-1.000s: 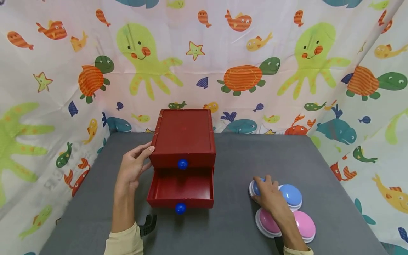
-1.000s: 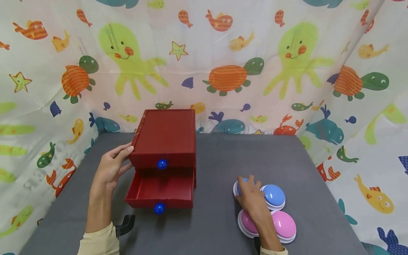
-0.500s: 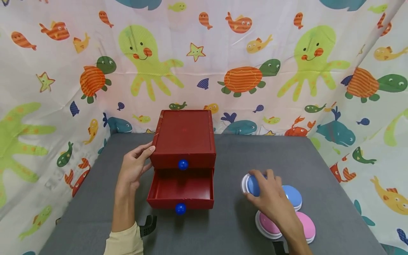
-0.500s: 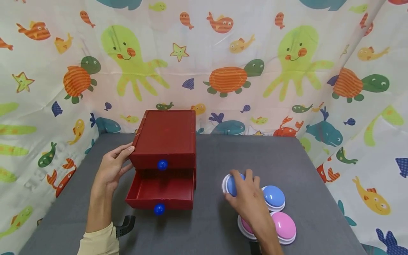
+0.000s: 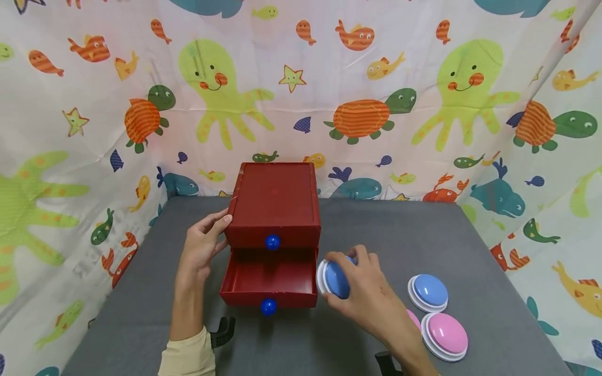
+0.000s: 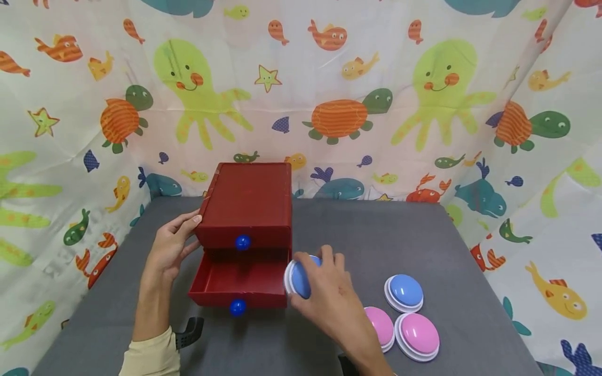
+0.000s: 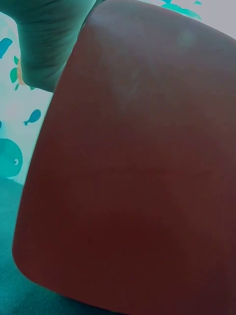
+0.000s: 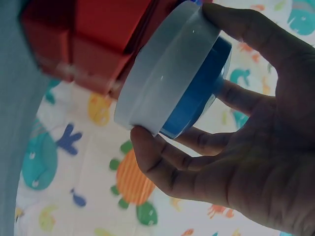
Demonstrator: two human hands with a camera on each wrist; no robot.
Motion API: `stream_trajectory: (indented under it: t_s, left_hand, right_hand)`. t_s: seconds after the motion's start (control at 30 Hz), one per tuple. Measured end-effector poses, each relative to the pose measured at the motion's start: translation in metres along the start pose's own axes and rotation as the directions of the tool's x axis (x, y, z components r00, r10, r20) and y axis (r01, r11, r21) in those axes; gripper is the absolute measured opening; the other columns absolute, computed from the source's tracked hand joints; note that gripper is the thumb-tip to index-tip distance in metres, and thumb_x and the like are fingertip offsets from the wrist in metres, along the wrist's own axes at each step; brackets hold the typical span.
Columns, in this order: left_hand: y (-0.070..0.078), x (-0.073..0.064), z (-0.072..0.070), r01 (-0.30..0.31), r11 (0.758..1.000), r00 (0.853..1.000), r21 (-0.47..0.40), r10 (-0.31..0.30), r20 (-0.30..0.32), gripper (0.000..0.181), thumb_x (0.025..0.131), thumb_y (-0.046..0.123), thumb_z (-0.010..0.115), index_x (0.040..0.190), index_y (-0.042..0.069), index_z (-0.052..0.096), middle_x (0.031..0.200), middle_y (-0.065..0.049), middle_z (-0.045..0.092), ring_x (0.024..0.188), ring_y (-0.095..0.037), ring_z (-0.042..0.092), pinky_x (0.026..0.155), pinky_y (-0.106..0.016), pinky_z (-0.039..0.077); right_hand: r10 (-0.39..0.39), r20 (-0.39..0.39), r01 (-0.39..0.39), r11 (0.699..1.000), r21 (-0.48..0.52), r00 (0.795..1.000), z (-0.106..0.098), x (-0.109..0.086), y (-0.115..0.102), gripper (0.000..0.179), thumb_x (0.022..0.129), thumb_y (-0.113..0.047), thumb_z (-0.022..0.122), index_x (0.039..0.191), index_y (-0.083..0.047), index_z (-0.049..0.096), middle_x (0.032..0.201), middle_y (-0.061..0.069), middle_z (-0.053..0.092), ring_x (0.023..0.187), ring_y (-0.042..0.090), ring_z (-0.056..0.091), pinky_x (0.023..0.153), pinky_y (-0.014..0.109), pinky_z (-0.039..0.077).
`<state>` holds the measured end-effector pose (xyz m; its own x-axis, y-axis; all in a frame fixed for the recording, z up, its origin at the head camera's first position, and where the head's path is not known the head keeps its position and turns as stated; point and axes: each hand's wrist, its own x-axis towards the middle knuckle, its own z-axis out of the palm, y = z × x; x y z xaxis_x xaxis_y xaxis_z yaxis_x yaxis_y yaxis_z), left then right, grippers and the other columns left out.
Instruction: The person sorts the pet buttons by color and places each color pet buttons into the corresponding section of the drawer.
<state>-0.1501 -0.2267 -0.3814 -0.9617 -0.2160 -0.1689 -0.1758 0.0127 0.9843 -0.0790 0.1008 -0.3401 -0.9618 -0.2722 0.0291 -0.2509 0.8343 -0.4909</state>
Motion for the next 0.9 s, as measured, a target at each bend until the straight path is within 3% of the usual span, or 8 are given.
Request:
stream_trajectory:
  t_s: [0.3, 0.47, 0.6, 0.73, 0.9]
  left_hand:
    - [0.001, 0.0, -0.002, 0.014, 1.0, 1.0, -0.01, -0.014, -0.013, 0.057, 0.102, 0.047, 0.065, 0.15, 0.02, 0.057, 0.145, 0.001, 0.056, 0.123, -0.011, 0.057, 0.108, -0.031, 0.055]
    - [-0.001, 0.001, 0.001, 0.008, 1.0, 1.0, 0.004, -0.008, -0.001, 0.058, 0.102, 0.048, 0.064, 0.152, 0.021, 0.056, 0.153, -0.004, 0.054, 0.126, -0.014, 0.055, 0.115, -0.042, 0.05]
    - [-0.002, 0.001, 0.002, -0.008, 1.0, 1.0, 0.009, 0.008, -0.014, 0.056, 0.103, 0.047, 0.063, 0.151, 0.019, 0.057, 0.153, -0.007, 0.053, 0.128, -0.018, 0.055, 0.115, -0.045, 0.049]
    - [-0.002, 0.001, 0.002, -0.018, 1.0, 1.0, 0.018, 0.019, -0.018, 0.056, 0.102, 0.047, 0.063, 0.15, 0.018, 0.057, 0.153, -0.007, 0.054, 0.129, -0.019, 0.057, 0.112, -0.043, 0.051]
    - [-0.001, 0.0, 0.002, -0.022, 0.999, 1.0, 0.026, 0.022, -0.019, 0.055, 0.102, 0.046, 0.064, 0.15, 0.019, 0.058, 0.151, -0.006, 0.055, 0.126, -0.017, 0.058, 0.106, -0.035, 0.056]
  right_hand:
    - [-0.199, 0.029, 0.199, 0.98, 0.015, 0.98, 0.018, 0.007, -0.048, 0.067, 0.079, -0.029, 0.089, 0.14, -0.024, 0.061, 0.135, 0.015, 0.054, 0.118, 0.033, 0.051, 0.082, 0.049, 0.065]
    - [-0.264, 0.034, 0.265, 0.964, -0.027, 0.964, 0.034, 0.018, -0.07, 0.065, 0.084, -0.034, 0.086, 0.143, -0.022, 0.06, 0.133, 0.015, 0.056, 0.115, 0.029, 0.052, 0.087, 0.046, 0.061]
    - [-0.311, 0.007, 0.309, 0.944, -0.113, 0.951, 0.053, 0.028, -0.088, 0.066, 0.088, -0.042, 0.082, 0.147, -0.023, 0.058, 0.132, 0.014, 0.06, 0.111, 0.025, 0.055, 0.089, 0.038, 0.061]
    - [-0.374, -0.038, 0.353, 0.901, -0.252, 0.927, 0.07, 0.033, -0.101, 0.067, 0.092, -0.05, 0.076, 0.148, -0.019, 0.056, 0.127, 0.013, 0.065, 0.103, 0.023, 0.059, 0.084, 0.032, 0.061]
    - [-0.409, -0.114, 0.322, 0.837, -0.443, 0.905, 0.086, 0.039, -0.112, 0.065, 0.093, -0.058, 0.07, 0.141, -0.016, 0.062, 0.116, 0.013, 0.071, 0.094, 0.025, 0.065, 0.08, 0.032, 0.063]
